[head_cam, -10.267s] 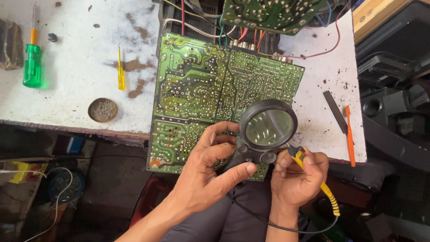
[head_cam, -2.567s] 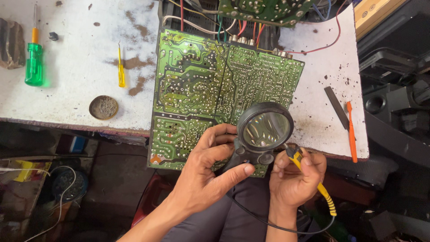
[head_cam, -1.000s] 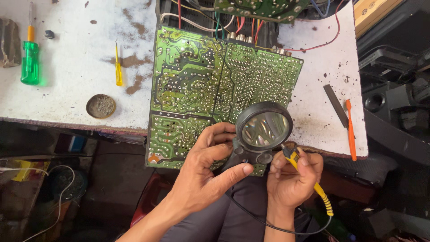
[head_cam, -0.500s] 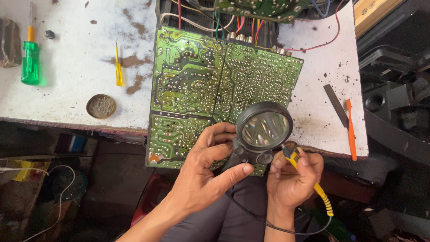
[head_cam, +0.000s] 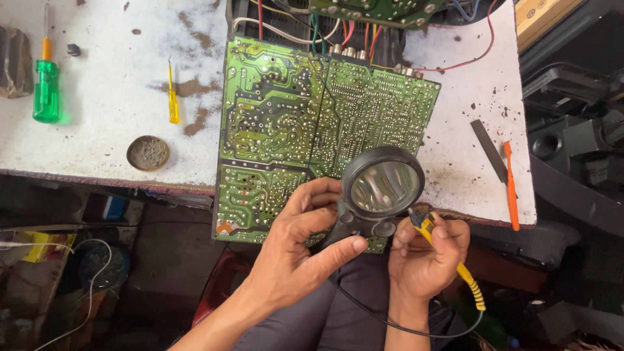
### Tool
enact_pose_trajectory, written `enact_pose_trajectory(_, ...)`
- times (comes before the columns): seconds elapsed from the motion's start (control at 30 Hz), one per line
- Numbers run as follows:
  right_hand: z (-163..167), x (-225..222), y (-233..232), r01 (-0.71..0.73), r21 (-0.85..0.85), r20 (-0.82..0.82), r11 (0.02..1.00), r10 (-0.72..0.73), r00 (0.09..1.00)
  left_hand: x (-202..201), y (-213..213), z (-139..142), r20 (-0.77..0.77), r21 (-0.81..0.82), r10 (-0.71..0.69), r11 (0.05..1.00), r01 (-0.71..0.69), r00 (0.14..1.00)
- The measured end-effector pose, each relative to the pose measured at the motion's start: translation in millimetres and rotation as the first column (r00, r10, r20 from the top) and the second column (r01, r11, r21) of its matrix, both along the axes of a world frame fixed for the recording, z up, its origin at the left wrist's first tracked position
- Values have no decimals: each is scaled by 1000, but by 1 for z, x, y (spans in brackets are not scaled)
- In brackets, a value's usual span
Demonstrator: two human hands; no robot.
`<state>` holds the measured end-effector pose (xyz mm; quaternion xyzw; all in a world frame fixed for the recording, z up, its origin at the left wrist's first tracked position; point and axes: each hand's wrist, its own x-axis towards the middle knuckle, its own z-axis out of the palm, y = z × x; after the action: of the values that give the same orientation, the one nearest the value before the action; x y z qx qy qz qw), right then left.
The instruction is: The person holds a magnifying glass over a green circuit board and uses a yellow probe to touch various solder points and traces. They move the magnifier and probe across different sections of the board while seated at a cluttered workbench.
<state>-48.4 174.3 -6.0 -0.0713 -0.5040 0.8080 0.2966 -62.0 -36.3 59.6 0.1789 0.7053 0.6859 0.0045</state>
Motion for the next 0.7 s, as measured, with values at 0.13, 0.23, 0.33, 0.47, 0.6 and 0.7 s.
enact_pose_trajectory(0.13,0,0,0,2,12,6,1000,-2,1000,0,-1,-1,-3,-2,2,1000,-2,1000)
enact_pose_trajectory(0.23,0,0,-1,4,17,11,1000,-5,1000,0,-1,-1,-2,2,1,1000,-1,1000)
enact_pose_trajectory(0.33,0,0,-1,11,15,10,1000,-12,1000,0,-1,-1,-1,5,3,1000,-3,1000)
enact_pose_trajectory(0.47,1,1,0,4,-27,0,1000,-4,1000,0,0,-2,-4,4,4,1000,-4,1000)
enact_pose_trajectory(0.6,0,0,1,1,18,-20,1000,0,1000,0,0,-3,-7,12,6,1000,-6,1000)
enact_pose_trajectory(0.7,-1,1,0,3,28,-11,1000,-2,1000,1,0,-3,-8,11,6,1000,-6,1000)
